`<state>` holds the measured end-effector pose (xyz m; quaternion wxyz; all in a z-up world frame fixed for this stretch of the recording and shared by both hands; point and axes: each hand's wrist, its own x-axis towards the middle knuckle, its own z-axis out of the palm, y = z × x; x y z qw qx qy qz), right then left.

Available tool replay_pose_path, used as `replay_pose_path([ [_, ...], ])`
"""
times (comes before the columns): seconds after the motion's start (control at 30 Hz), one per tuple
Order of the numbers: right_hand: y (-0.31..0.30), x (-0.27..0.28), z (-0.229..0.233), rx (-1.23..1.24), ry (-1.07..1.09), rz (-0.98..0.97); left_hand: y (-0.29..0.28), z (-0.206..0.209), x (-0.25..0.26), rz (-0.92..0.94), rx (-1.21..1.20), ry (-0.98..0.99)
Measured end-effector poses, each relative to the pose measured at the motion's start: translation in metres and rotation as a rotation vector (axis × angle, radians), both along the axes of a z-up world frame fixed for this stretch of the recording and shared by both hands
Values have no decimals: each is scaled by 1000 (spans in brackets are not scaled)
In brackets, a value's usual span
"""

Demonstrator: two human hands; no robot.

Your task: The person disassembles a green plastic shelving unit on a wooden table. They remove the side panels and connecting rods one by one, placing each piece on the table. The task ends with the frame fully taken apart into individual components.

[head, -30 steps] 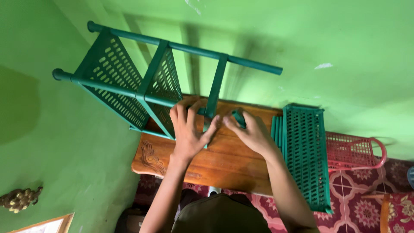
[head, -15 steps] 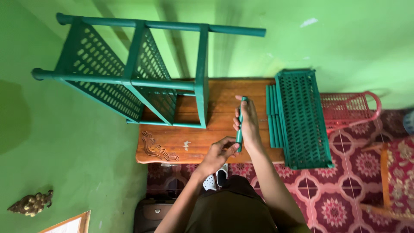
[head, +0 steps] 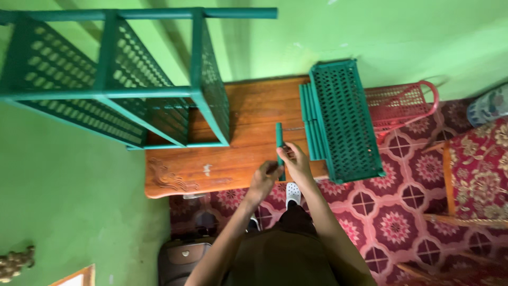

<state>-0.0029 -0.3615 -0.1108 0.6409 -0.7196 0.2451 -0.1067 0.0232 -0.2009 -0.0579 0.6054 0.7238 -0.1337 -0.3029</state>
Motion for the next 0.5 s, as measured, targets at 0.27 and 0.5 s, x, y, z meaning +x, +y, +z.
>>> replay_pose_path([
  [0.27,-85,-10,-33,-43,32,120,-95,-68,9,161,94,-44],
  [0.5,-180,-22,-68,-114,216,61,-177,-116,21,222,276,-146],
])
